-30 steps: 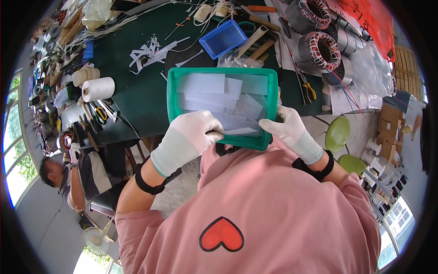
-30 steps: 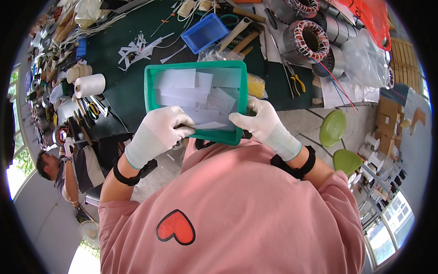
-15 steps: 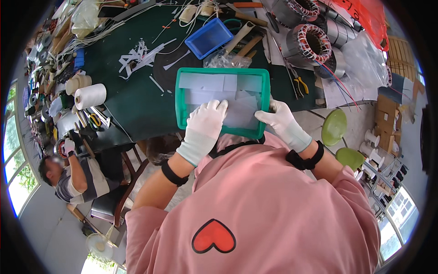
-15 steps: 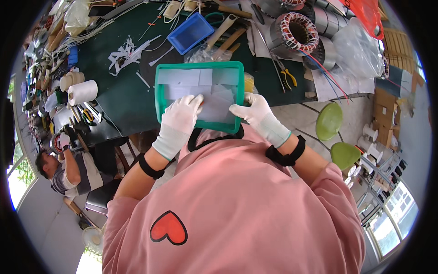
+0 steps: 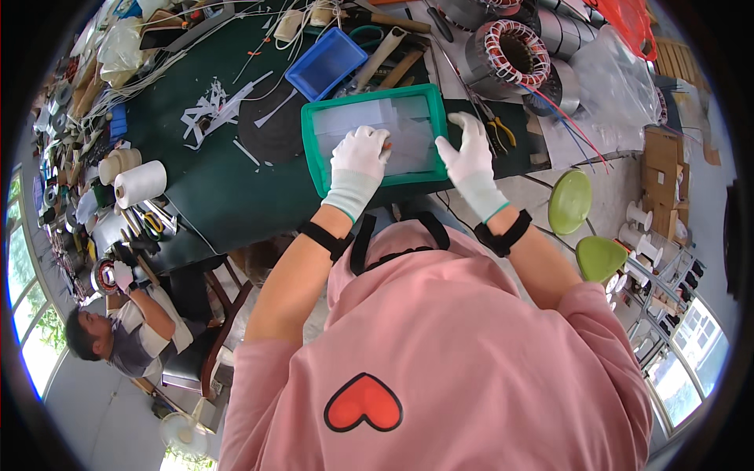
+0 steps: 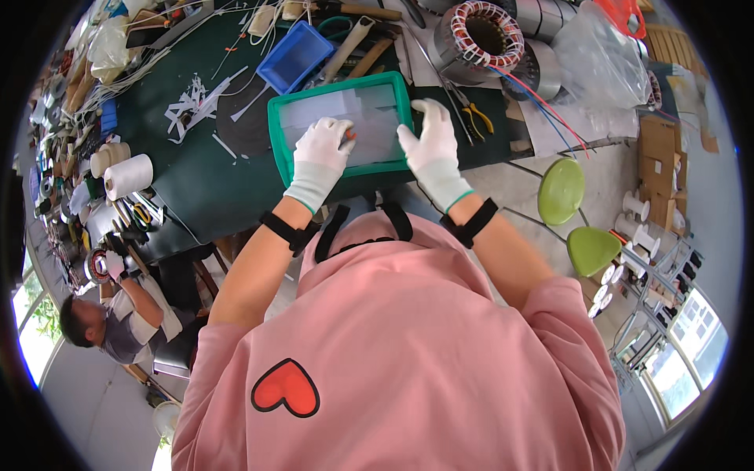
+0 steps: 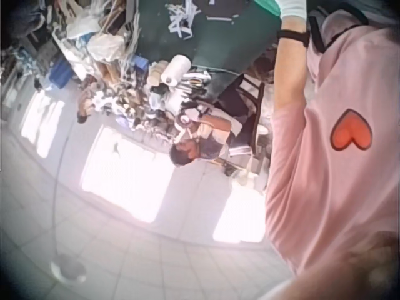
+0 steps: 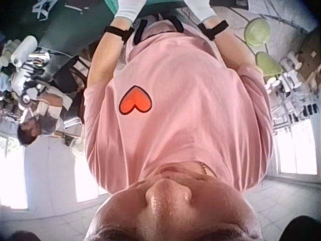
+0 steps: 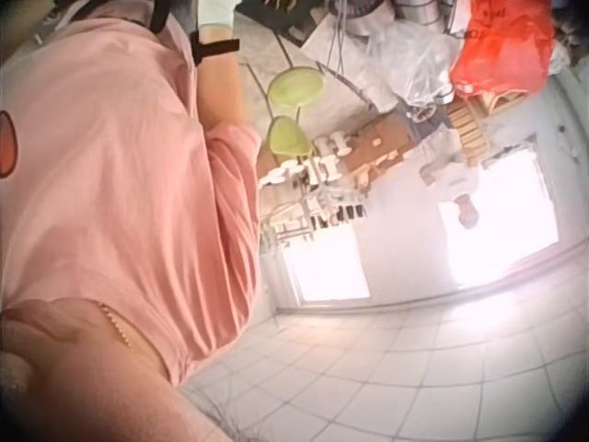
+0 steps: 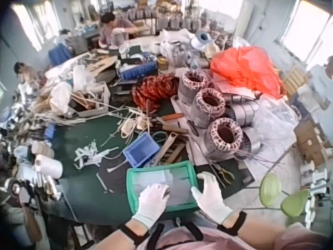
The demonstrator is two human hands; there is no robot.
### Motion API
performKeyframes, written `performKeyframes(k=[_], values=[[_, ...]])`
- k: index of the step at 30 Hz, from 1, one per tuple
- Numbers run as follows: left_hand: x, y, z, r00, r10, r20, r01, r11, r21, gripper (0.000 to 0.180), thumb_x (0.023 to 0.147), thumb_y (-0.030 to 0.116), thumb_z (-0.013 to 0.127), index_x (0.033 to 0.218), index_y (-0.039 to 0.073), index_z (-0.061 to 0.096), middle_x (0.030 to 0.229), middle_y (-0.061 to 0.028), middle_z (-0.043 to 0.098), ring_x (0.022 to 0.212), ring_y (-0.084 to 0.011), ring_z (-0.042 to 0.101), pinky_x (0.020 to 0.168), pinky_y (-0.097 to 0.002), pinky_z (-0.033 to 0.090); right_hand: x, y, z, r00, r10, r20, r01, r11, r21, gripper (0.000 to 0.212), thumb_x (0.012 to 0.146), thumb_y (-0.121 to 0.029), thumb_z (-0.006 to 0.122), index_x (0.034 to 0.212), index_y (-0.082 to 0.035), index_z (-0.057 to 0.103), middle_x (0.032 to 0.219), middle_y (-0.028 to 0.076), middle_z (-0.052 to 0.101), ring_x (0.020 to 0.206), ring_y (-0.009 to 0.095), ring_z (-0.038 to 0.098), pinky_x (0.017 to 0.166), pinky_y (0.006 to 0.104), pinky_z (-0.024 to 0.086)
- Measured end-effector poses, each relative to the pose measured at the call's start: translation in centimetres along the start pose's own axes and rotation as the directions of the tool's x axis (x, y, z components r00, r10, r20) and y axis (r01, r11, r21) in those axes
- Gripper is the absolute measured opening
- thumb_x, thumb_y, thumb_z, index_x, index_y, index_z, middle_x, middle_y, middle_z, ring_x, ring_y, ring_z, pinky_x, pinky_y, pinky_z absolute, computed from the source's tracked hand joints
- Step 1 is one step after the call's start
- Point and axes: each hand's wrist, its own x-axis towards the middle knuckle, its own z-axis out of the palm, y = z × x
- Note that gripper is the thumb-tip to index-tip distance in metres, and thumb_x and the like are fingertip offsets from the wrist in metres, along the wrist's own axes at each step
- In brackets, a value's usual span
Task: Assembling insulation strips and wiring for electric motor stators at a workshop bench.
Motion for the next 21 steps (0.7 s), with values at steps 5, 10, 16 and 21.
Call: performKeyframes(k=[5,10,16,21], values=[[-0.2,0.2,0.4,0.998,0.039,0.044,-0.043,0.993,0.111,0.013,0.088,0.024,0.070,0.097,0.014,0.070,0.098,-0.0076,0.065,0.093,-0.0308,0.066,0.078,-0.0446,0.056,-0.8,-1.9,2.2,0.803,-0.319,0.503,0.337,0.940,0.059,0.024,0.090,-0.013,0.061,0.112,-0.007,0.061,0.109,0.016,0.064,0.104,0.036,0.064,0.089,0.0463,0.053],[0.3,-0.3,1.3,0.997,0.036,0.069,-0.059,0.931,0.359,0.015,0.088,0.025,0.069,0.093,0.010,0.069,0.095,-0.0102,0.065,0.093,-0.0315,0.066,0.077,-0.0453,0.055,0.3,-2.0,5.2,0.783,-0.017,0.622,0.201,0.953,-0.228,0.018,0.092,-0.015,0.061,0.107,-0.006,0.057,0.105,0.019,0.064,0.101,0.037,0.067,0.083,0.0469,0.057],[-4.0,-1.9,-5.1,0.929,-0.242,-0.281,0.202,0.966,-0.163,0.020,0.097,0.022,0.061,0.103,0.003,0.064,0.096,-0.0163,0.066,0.088,-0.0326,0.066,0.082,-0.0415,0.053,0.0,-2.0,4.5,0.789,-0.023,0.613,0.198,0.956,-0.218,0.023,0.089,-0.012,0.069,0.107,-0.005,0.057,0.108,0.021,0.062,0.100,0.039,0.067,0.083,0.0481,0.056],[-19.5,-13.2,-11.2,0.731,-0.628,-0.268,0.623,0.774,-0.114,0.030,0.092,0.010,0.065,0.121,0.002,0.060,0.114,-0.0184,0.065,0.108,-0.0350,0.062,0.095,-0.0424,0.050,0.3,-2.2,3.9,0.803,-0.063,0.593,0.200,0.965,-0.168,0.026,0.089,-0.014,0.069,0.111,-0.007,0.058,0.108,0.017,0.063,0.103,0.038,0.066,0.085,0.0479,0.055]])
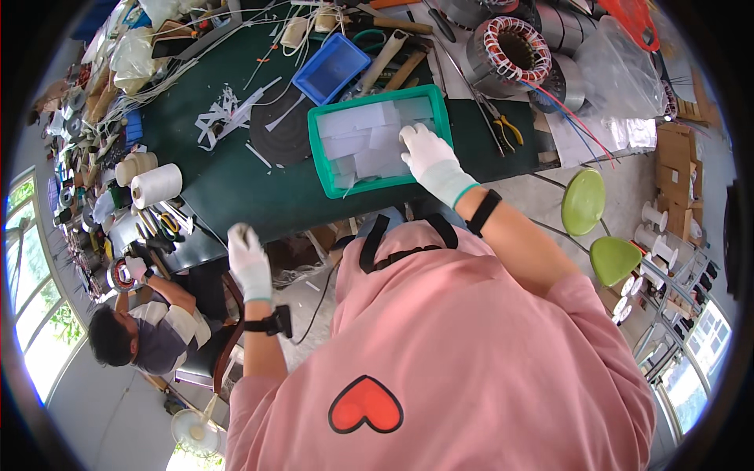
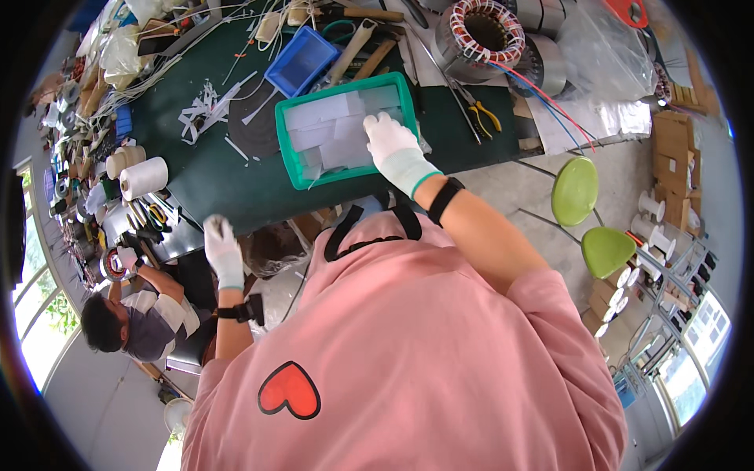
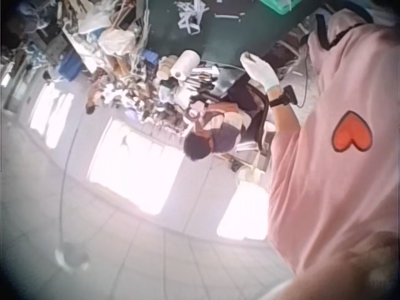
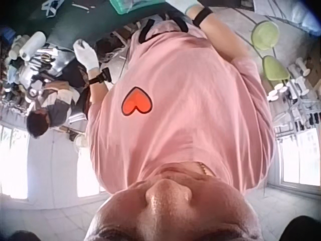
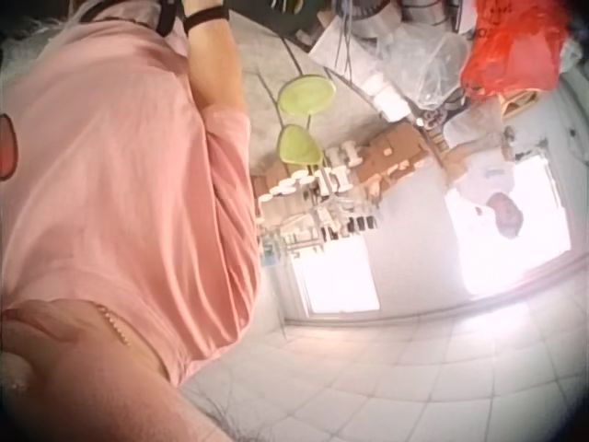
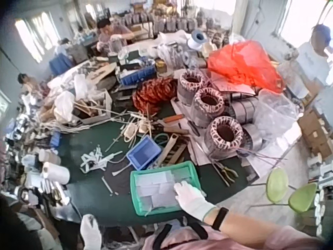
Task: Assembling insulation strips and wiring for electric motor stators at a workshop bench.
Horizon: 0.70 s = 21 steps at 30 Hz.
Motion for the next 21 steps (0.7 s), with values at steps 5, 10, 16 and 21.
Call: performKeyframes(k=[5,10,16,21], values=[[-0.9,-7.8,-4.9,0.984,-0.106,0.142,0.002,0.807,0.591,0.040,0.093,0.027,0.063,0.130,0.011,0.064,0.130,-0.0140,0.064,0.113,-0.0326,0.064,0.096,-0.0439,0.052,-3.6,0.1,-4.9,0.865,-0.004,-0.502,0.116,0.975,0.192,0.044,0.084,-0.011,0.070,0.126,-0.009,0.058,0.107,0.018,0.061,0.097,0.038,0.061,0.081,0.0480,0.052],[0.5,-6.6,-3.8,0.999,0.038,0.029,-0.047,0.902,0.429,0.046,0.084,0.009,0.071,0.128,0.003,0.061,0.134,-0.0179,0.061,0.120,-0.0368,0.059,0.100,-0.0463,0.049,-3.3,4.5,-1.0,0.926,0.353,-0.135,-0.296,0.900,0.320,0.043,0.078,-0.035,0.076,0.105,-0.002,0.067,0.110,0.024,0.063,0.104,0.042,0.063,0.090,0.0479,0.053],[2.6,0.4,0.7,0.980,0.144,0.138,-0.167,0.971,0.171,0.021,0.089,0.017,0.067,0.102,0.003,0.074,0.104,-0.0140,0.074,0.100,-0.0336,0.068,0.093,-0.0445,0.051,-4.2,1.4,-4.8,0.903,0.340,0.263,-0.423,0.600,0.679,0.051,0.073,-0.025,0.080,0.115,0.001,0.069,0.096,0.017,0.074,0.089,0.028,0.071,0.085,0.0368,0.056],[6.2,5.7,1.4,0.970,0.221,0.104,-0.239,0.947,0.214,0.027,0.092,0.015,0.066,0.114,0.001,0.071,0.108,-0.0162,0.072,0.100,-0.0336,0.068,0.091,-0.0418,0.053,-10.7,1.3,-9.4,0.862,0.363,0.354,-0.405,0.074,0.912,0.040,0.080,-0.019,0.079,0.113,0.002,0.070,0.095,0.009,0.072,0.087,0.021,0.069,0.080,0.0355,0.056]])
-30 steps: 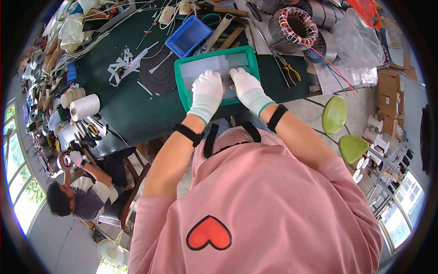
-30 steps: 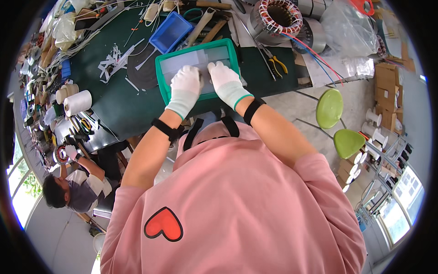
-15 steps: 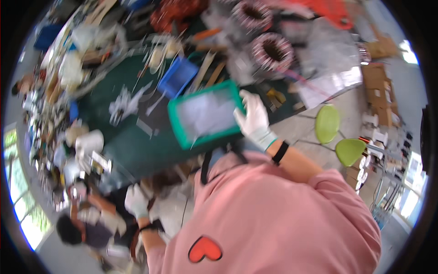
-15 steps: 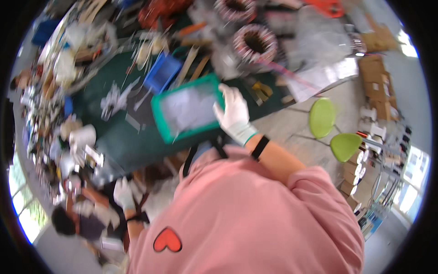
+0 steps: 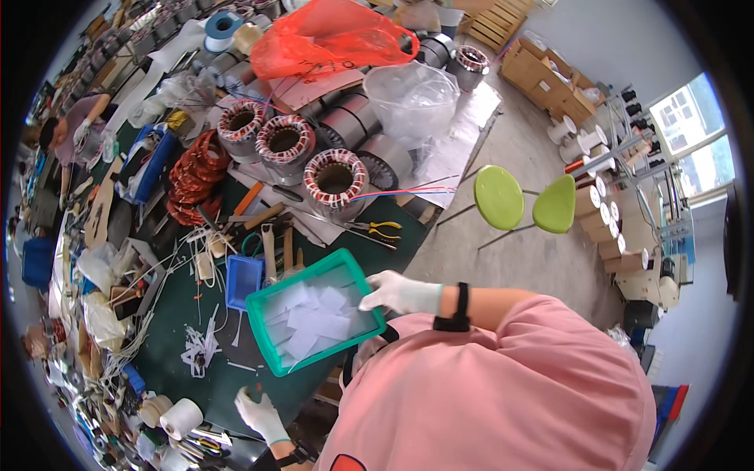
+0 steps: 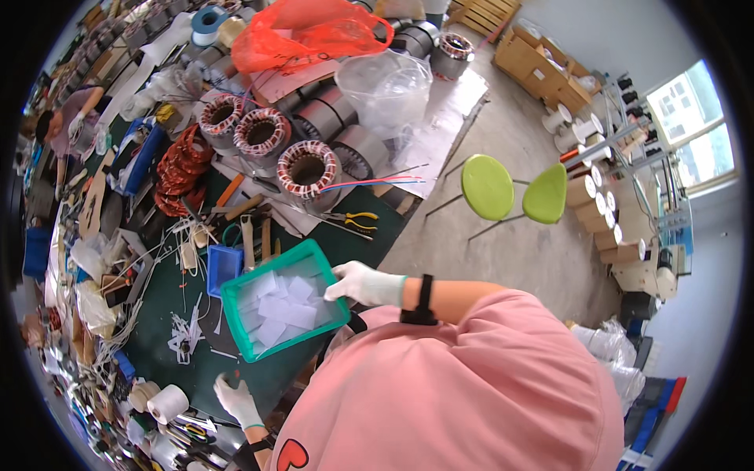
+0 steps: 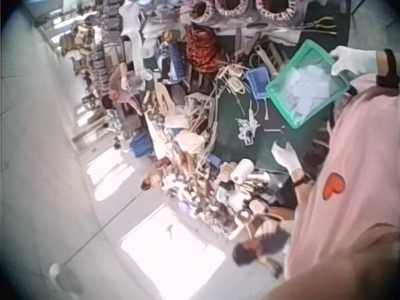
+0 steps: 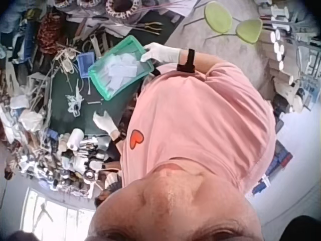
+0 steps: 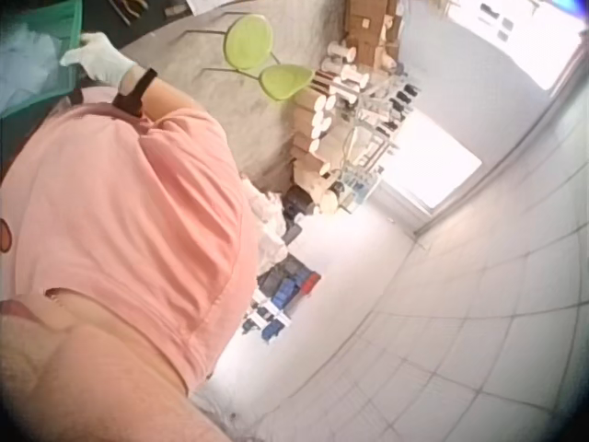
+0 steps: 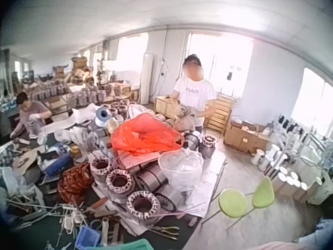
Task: Assembling insulation strips and wiring for electric motor stators at a workshop bench.
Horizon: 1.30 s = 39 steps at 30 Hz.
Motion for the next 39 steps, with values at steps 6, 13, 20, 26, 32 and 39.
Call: performKeyframes(k=[6,13,20,26,32,39], values=[[4.3,8.8,-2.4,0.967,0.247,-0.065,-0.254,0.915,-0.313,0.027,0.095,0.009,0.062,0.120,0.000,0.067,0.113,-0.0175,0.070,0.101,-0.0353,0.067,0.093,-0.0426,0.051,-13.8,-6.8,-12.7,0.974,-0.146,-0.174,0.150,0.989,0.012,0.049,0.082,-0.019,0.081,0.122,0.004,0.064,0.109,0.005,0.067,0.096,0.014,0.064,0.084,0.0296,0.054],[2.7,31.1,-2.7,0.730,0.669,-0.137,-0.676,0.679,-0.285,0.019,0.089,0.000,0.065,0.107,0.003,0.072,0.104,-0.0132,0.072,0.097,-0.0333,0.067,0.089,-0.0422,0.052,-23.7,-8.7,-29.4,0.778,-0.277,-0.565,0.380,0.922,0.071,0.059,0.083,-0.016,0.070,0.135,0.007,0.054,0.122,0.011,0.068,0.104,0.017,0.067,0.093,0.0295,0.053],[2.1,57.9,1.3,0.607,0.790,-0.083,-0.728,0.511,-0.456,0.036,0.086,0.000,0.069,0.122,0.002,0.068,0.121,-0.0162,0.069,0.101,-0.0332,0.067,0.094,-0.0405,0.052,-20.7,-6.0,-45.0,0.705,-0.218,-0.675,0.440,0.881,0.175,0.041,0.084,-0.009,0.068,0.124,0.001,0.060,0.111,0.007,0.070,0.093,0.017,0.070,0.081,0.0283,0.057],[6.5,66.5,7.7,0.478,0.874,0.087,-0.831,0.482,-0.279,0.032,0.084,0.013,0.070,0.114,0.007,0.068,0.120,-0.0118,0.067,0.093,-0.0340,0.066,0.085,-0.0438,0.053,-17.8,-6.2,-54.0,0.722,-0.131,-0.680,0.453,0.832,0.321,0.031,0.089,-0.006,0.067,0.118,-0.004,0.061,0.107,0.006,0.069,0.089,0.020,0.071,0.082,0.0336,0.060],[-1.6,70.2,6.8,0.105,0.994,-0.022,-0.906,0.086,-0.415,0.026,0.071,0.013,0.071,0.096,0.011,0.068,0.098,-0.0032,0.067,0.092,-0.0272,0.065,0.085,-0.0423,0.052,-17.7,-12.1,-55.4,0.707,-0.171,-0.687,0.495,0.813,0.306,0.032,0.092,-0.011,0.063,0.123,-0.006,0.059,0.117,0.006,0.066,0.107,0.021,0.066,0.097,0.0381,0.054],[-1.5,68.2,6.2,0.265,0.964,0.021,-0.895,0.254,-0.368,0.029,0.073,0.010,0.075,0.102,0.011,0.070,0.103,-0.0028,0.066,0.094,-0.0272,0.063,0.084,-0.0412,0.051,-20.4,-19.6,-54.6,0.710,-0.344,-0.614,0.537,0.828,0.157,0.053,0.092,-0.016,0.058,0.141,0.000,0.049,0.128,0.012,0.063,0.116,0.026,0.064,0.101,0.0414,0.052]])
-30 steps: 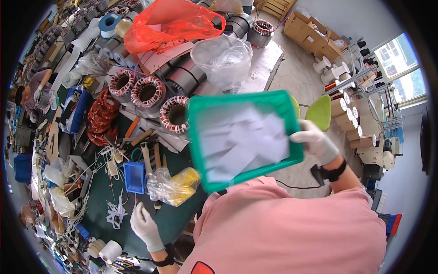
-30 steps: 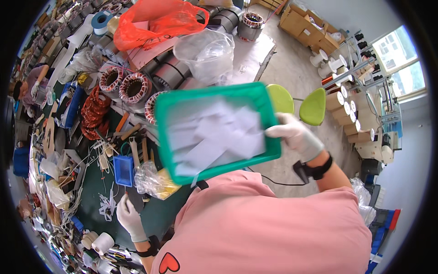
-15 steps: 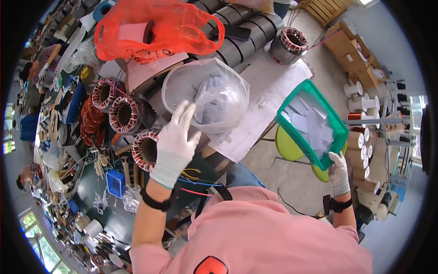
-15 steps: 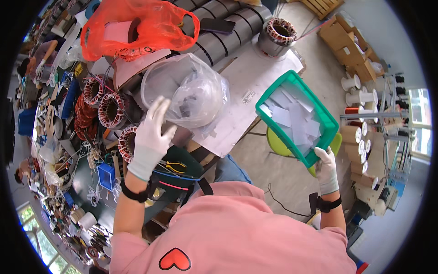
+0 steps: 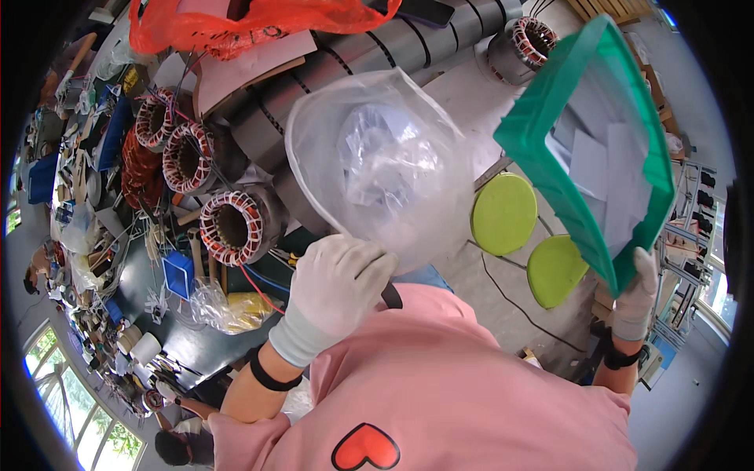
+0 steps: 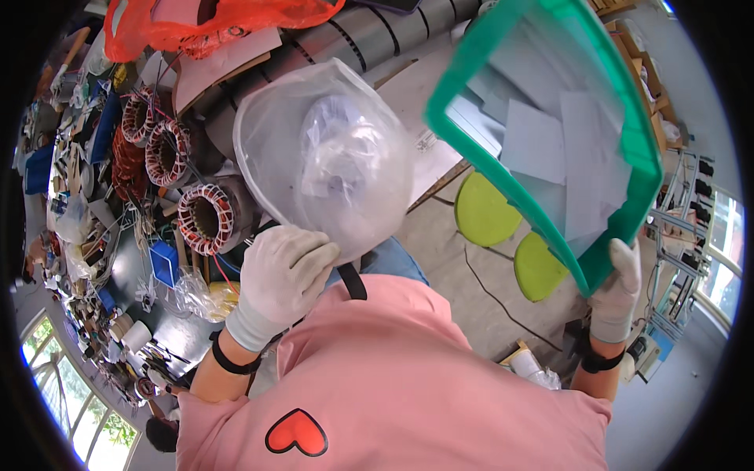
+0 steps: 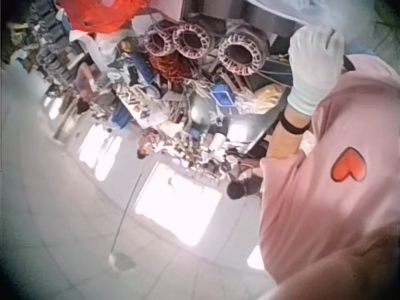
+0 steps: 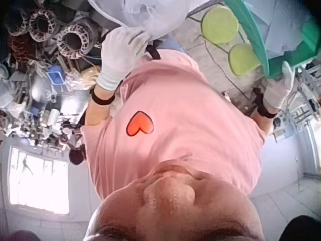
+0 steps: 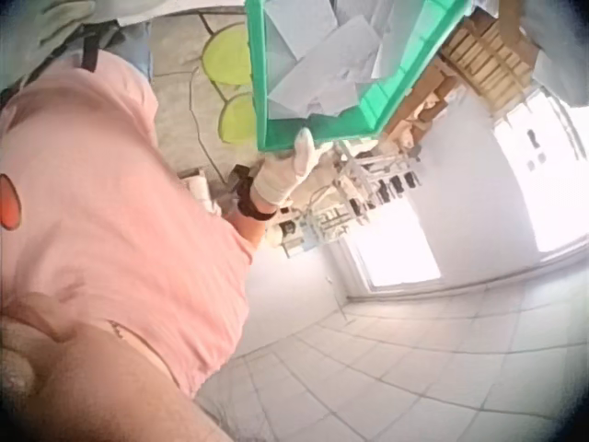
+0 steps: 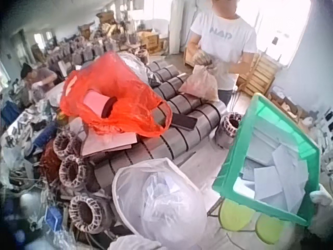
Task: Assembling insulation strips and wiring for electric motor stators at a workshop bench.
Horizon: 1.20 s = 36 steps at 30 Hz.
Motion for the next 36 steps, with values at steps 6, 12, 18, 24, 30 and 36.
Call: performKeyframes(k=[6,12,18,24,30,36], values=[[-2.0,-1.1,0.1,0.996,-0.004,-0.093,0.004,1.000,-0.007,0.025,0.078,0.008,0.075,0.102,0.011,0.070,0.102,-0.0024,0.065,0.097,-0.0275,0.063,0.086,-0.0413,0.051,-0.4,-4.1,6.4,0.996,0.087,0.003,-0.086,0.992,-0.092,0.053,0.090,-0.012,0.058,0.140,0.002,0.048,0.126,0.014,0.063,0.110,0.024,0.067,0.095,0.0381,0.057],[-3.4,-1.5,-0.4,0.989,-0.076,-0.127,0.068,0.995,-0.072,0.024,0.079,0.007,0.075,0.102,0.010,0.070,0.103,-0.0043,0.066,0.095,-0.0292,0.063,0.084,-0.0412,0.052,1.4,-2.7,14.4,0.955,0.204,0.213,-0.169,0.971,-0.170,0.042,0.089,-0.009,0.064,0.129,0.001,0.057,0.110,0.007,0.068,0.095,0.015,0.068,0.082,0.0302,0.056],[-3.9,-4.4,-1.6,0.472,-0.861,-0.192,0.460,0.426,-0.779,0.033,0.090,0.009,0.068,0.121,0.000,0.060,0.103,-0.0090,0.062,0.088,-0.0166,0.062,0.077,-0.0303,0.053,4.3,0.2,16.3,0.919,0.284,0.274,-0.168,0.909,-0.381,0.033,0.085,-0.013,0.074,0.116,-0.005,0.068,0.090,-0.005,0.067,0.071,0.004,0.057,0.065,0.0207,0.045],[1.2,-10.8,3.7,0.468,-0.880,-0.087,0.622,0.397,-0.675,0.061,0.085,0.030,0.072,0.128,-0.010,0.056,0.104,-0.0218,0.070,0.095,-0.0295,0.069,0.087,-0.0372,0.053,4.1,2.9,14.0,0.919,0.332,0.211,-0.170,0.819,-0.548,0.032,0.083,-0.016,0.075,0.112,-0.003,0.069,0.085,-0.007,0.064,0.066,0.001,0.050,0.059,0.0194,0.037],[6.1,-9.4,5.7,0.598,-0.760,-0.255,0.603,0.636,-0.482,0.036,0.095,0.034,0.061,0.118,0.008,0.068,0.098,-0.0192,0.073,0.094,-0.0383,0.069,0.085,-0.0446,0.054,1.4,2.8,10.6,0.889,0.406,0.211,-0.211,0.773,-0.598,0.032,0.083,-0.015,0.074,0.111,0.001,0.069,0.094,-0.001,0.069,0.078,0.007,0.060,0.071,0.0230,0.048],[9.4,-1.9,3.7,0.879,-0.476,0.005,0.456,0.839,-0.298,0.023,0.096,0.026,0.062,0.109,0.010,0.073,0.089,-0.0173,0.071,0.082,-0.0383,0.068,0.072,-0.0467,0.053,1.9,4.4,8.9,0.837,0.537,0.110,-0.454,0.792,-0.409,0.031,0.090,-0.011,0.067,0.118,0.001,0.063,0.103,0.006,0.071,0.088,0.016,0.070,0.082,0.0292,0.058]])
